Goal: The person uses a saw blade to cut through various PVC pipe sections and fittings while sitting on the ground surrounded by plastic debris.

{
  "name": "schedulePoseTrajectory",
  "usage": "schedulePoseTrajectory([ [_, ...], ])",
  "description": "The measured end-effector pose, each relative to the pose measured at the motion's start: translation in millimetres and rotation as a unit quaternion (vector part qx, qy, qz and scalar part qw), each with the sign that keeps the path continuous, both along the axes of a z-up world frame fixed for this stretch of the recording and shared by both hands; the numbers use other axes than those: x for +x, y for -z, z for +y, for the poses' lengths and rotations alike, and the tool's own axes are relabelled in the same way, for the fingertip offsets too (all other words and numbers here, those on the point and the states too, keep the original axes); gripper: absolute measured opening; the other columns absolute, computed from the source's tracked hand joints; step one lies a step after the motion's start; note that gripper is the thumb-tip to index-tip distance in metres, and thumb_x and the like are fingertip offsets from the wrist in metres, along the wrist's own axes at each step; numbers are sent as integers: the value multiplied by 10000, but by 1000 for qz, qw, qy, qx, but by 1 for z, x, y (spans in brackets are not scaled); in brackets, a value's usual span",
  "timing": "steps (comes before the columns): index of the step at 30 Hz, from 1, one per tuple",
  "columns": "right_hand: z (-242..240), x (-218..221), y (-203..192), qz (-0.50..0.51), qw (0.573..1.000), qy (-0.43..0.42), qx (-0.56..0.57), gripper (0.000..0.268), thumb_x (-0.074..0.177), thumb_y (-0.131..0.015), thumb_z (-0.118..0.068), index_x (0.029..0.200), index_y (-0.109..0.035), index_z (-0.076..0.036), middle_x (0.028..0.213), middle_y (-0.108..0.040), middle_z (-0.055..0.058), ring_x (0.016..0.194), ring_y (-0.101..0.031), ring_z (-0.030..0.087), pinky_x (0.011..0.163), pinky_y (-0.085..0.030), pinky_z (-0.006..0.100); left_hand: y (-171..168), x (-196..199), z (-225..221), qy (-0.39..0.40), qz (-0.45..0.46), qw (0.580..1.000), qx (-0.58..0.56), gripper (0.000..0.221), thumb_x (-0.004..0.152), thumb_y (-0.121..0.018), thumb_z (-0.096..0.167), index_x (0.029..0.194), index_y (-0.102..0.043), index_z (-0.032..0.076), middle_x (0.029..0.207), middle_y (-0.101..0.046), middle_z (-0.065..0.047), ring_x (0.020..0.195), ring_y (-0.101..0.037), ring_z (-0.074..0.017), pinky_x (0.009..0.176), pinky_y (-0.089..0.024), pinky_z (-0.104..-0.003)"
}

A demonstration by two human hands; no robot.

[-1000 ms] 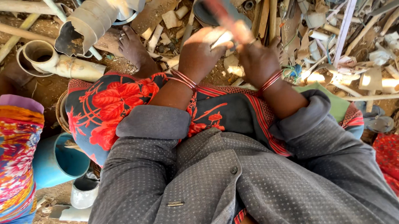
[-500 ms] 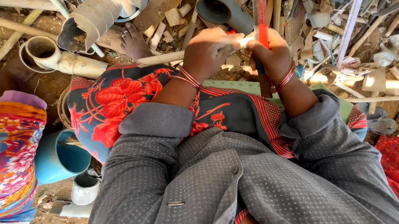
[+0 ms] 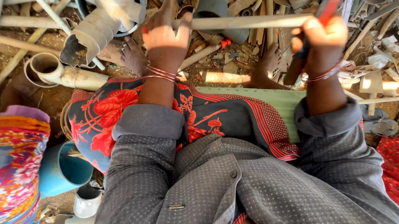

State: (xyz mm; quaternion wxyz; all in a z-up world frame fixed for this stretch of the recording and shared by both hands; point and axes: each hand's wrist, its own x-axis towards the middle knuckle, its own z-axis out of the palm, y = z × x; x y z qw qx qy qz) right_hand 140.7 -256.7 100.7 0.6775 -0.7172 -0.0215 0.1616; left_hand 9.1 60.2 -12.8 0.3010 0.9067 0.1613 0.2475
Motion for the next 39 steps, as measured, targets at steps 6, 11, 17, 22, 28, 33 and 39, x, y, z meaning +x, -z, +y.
schedulePoseTrajectory([
  [6,-32,22,-3,-66,996,13,64,235,1143,-671,-161,1145,-528,26,833,-594,120,626,-585,193,567,-493,309,-15,-4,-3,193,118,950,-213,383,998,-585,483,1091,-779,166,889,-754,-75,810,-725,-243,746,-556,-385],
  [11,-37,36,22,-57,993,47,89,220,1198,-656,-171,1216,-558,25,785,-572,110,598,-574,198,533,-487,328,-32,-3,-8,272,329,772,-471,625,1033,-411,616,1032,-762,99,662,-722,-42,656,-704,-143,664,-553,-321],
  [17,-42,38,35,-49,995,32,85,270,1206,-686,-203,1234,-559,34,798,-586,122,590,-569,209,523,-473,340,-40,-2,-5,377,327,664,-557,781,996,-300,697,1201,-710,64,654,-715,-30,483,-619,-136,550,-551,-297],
  [22,-38,33,35,-54,997,-7,61,271,1212,-652,-206,1232,-553,45,799,-552,120,620,-567,222,559,-473,345,-38,-5,-14,412,344,636,-554,811,981,-300,712,1390,-667,116,618,-600,17,478,-563,-86,471,-516,-260],
  [28,-32,39,33,-90,995,17,39,267,1186,-618,-248,1351,-491,-82,823,-620,100,589,-583,198,526,-494,320,-28,-7,-15,397,278,677,-554,750,995,-448,673,1447,-624,101,638,-573,13,509,-558,-71,474,-486,-245],
  [33,-47,41,70,-217,962,-46,-159,170,1169,-591,-216,1176,-597,-47,838,-638,105,611,-609,222,573,-507,333,-20,-4,-20,322,264,718,-558,691,1044,-486,604,1430,-588,41,671,-590,11,556,-580,-78,498,-493,-261],
  [39,-9,9,107,-452,727,-192,-480,149,1092,-613,-176,1197,-638,-74,930,-688,96,742,-662,238,635,-542,342,-12,-7,-27,288,215,745,-562,632,1032,-419,542,1422,-565,67,624,-538,6,495,-541,-95,448,-461,-280],
])
